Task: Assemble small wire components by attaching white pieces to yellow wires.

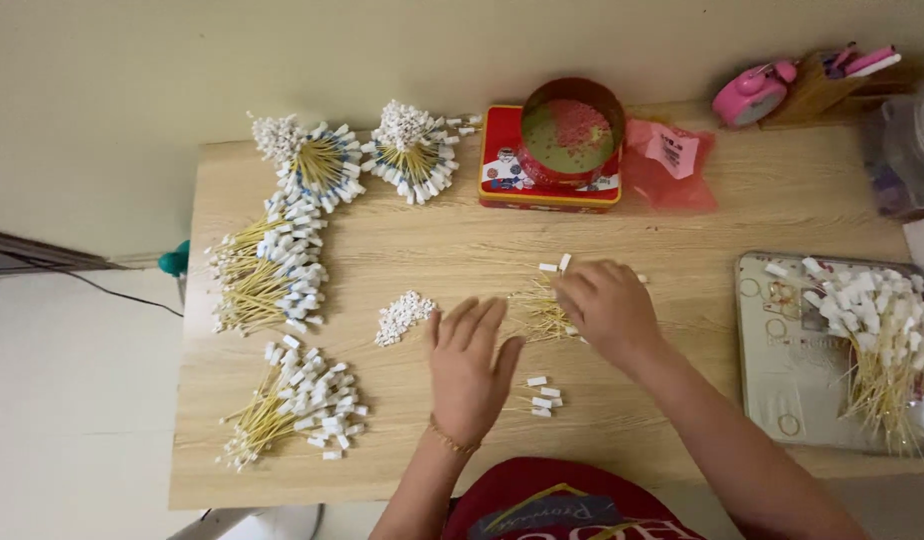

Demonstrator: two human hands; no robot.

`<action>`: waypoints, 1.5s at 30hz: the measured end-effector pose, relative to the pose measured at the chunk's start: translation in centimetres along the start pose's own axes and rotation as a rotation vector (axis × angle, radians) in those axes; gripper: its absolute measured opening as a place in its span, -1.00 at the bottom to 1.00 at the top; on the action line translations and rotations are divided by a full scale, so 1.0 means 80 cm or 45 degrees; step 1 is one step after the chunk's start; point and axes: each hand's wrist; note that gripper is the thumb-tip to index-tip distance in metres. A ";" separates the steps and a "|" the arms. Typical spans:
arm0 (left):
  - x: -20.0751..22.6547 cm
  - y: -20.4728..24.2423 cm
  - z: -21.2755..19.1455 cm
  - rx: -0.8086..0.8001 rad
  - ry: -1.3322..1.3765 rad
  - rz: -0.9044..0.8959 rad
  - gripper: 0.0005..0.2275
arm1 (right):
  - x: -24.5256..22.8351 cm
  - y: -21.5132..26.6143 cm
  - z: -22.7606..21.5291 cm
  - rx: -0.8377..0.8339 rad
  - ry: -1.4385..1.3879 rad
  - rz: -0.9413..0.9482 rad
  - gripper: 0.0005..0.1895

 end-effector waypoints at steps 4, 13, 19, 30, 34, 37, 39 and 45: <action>0.011 -0.014 -0.002 -0.067 -0.060 0.030 -0.70 | -0.050 0.036 -0.046 0.207 -0.038 -0.222 -0.77; -0.019 0.021 -0.034 -0.484 0.349 -0.364 -0.89 | -0.010 0.064 -0.055 0.034 0.021 -0.109 -0.75; -0.012 0.040 -0.033 -0.403 0.637 -0.467 -0.87 | -0.056 0.051 -0.052 -0.042 -0.034 -0.228 -0.69; -0.023 0.073 -0.011 -0.451 1.312 -0.727 -0.78 | -0.103 0.033 -0.042 -0.485 -0.954 0.078 -0.80; -0.033 0.085 0.011 -0.379 1.502 -0.688 -0.79 | -0.098 0.035 -0.022 -0.512 -1.064 0.154 -0.80; -0.031 0.086 0.015 -0.315 1.522 -0.712 -0.80 | -0.091 0.037 -0.007 -0.489 -1.178 0.110 -0.80; -0.029 0.086 0.017 -0.259 1.588 -0.729 -0.80 | -0.093 0.039 -0.006 -0.506 -1.314 0.141 -0.81; -0.023 0.088 0.028 -0.065 1.698 -0.803 -0.85 | -0.117 0.041 -0.037 -0.396 -1.080 0.154 -0.84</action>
Point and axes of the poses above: each hand's wrist, its own y-axis away from the middle knuckle, its own z-axis out of the palm, x = y × z, and after that the axes turned 12 degrees about -x, right-handed
